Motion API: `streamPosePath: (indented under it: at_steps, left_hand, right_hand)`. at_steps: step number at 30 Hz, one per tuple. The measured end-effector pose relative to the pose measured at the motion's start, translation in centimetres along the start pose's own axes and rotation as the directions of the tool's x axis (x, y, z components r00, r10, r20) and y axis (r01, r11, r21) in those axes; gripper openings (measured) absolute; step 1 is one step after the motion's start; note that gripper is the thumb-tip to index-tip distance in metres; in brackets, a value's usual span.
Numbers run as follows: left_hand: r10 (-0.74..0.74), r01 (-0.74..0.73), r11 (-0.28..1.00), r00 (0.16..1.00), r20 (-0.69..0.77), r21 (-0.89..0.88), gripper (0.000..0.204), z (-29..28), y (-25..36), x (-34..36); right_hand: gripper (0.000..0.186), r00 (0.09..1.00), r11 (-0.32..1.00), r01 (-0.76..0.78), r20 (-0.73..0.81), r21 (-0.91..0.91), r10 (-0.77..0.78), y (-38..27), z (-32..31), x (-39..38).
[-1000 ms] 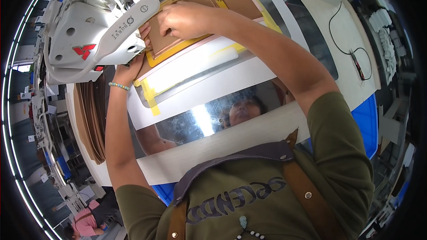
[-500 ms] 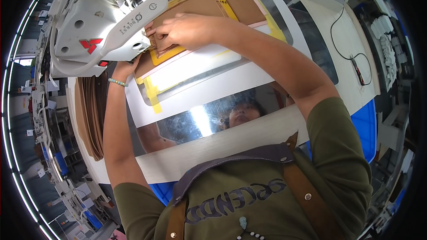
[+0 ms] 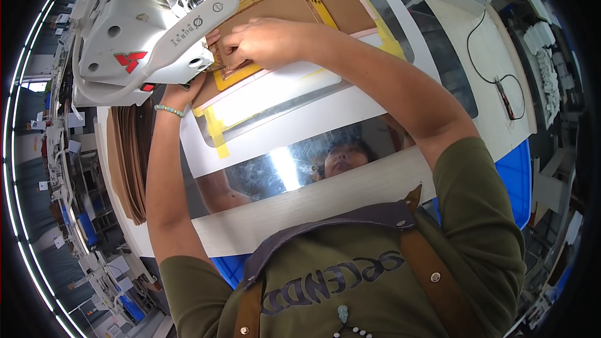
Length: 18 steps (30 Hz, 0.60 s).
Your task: Sewing a leather patch or logo label onto a leather piece using an industrial sewing machine.
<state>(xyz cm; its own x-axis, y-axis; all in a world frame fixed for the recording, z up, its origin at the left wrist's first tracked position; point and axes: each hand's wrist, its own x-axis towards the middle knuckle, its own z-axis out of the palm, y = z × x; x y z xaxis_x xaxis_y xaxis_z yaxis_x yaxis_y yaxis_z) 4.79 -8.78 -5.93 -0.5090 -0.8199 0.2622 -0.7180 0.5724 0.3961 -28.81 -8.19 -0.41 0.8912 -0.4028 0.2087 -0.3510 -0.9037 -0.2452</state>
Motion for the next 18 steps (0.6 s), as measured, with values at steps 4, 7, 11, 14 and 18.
streamPosePath:
  at_steps: [4,7,11,14,18]
  left_hand:
    - [0.05,-0.049,0.999,0.999,0.018,-0.022,0.044,1.3,0.9,1.9]
    - [0.048,-0.048,0.998,0.999,0.014,0.028,0.045,0.7,-1.1,0.4]
    - [0.023,-0.027,0.987,0.999,0.025,0.157,0.046,0.8,-2.6,0.2]
    - [0.068,-0.072,0.976,0.997,0.028,0.208,0.046,1.3,-1.2,1.5]
    - [0.095,-0.101,0.973,0.995,0.039,0.206,0.044,1.0,-1.4,1.6]
  right_hand:
    - [0.052,1.0,1.0,-0.017,-0.012,0.016,0.018,0.7,0.5,-1.0]
    - [0.052,1.0,1.0,-0.011,-0.018,0.008,0.011,-0.2,-0.4,-0.7]
    - [0.052,0.997,0.998,-0.067,0.039,-0.021,0.068,-0.6,-0.7,0.0]
    - [0.051,0.996,0.996,-0.075,0.05,-0.048,0.077,0.0,-0.2,-0.4]
    - [0.047,0.997,0.998,-0.056,0.051,-0.02,0.057,0.0,-0.2,-0.1]
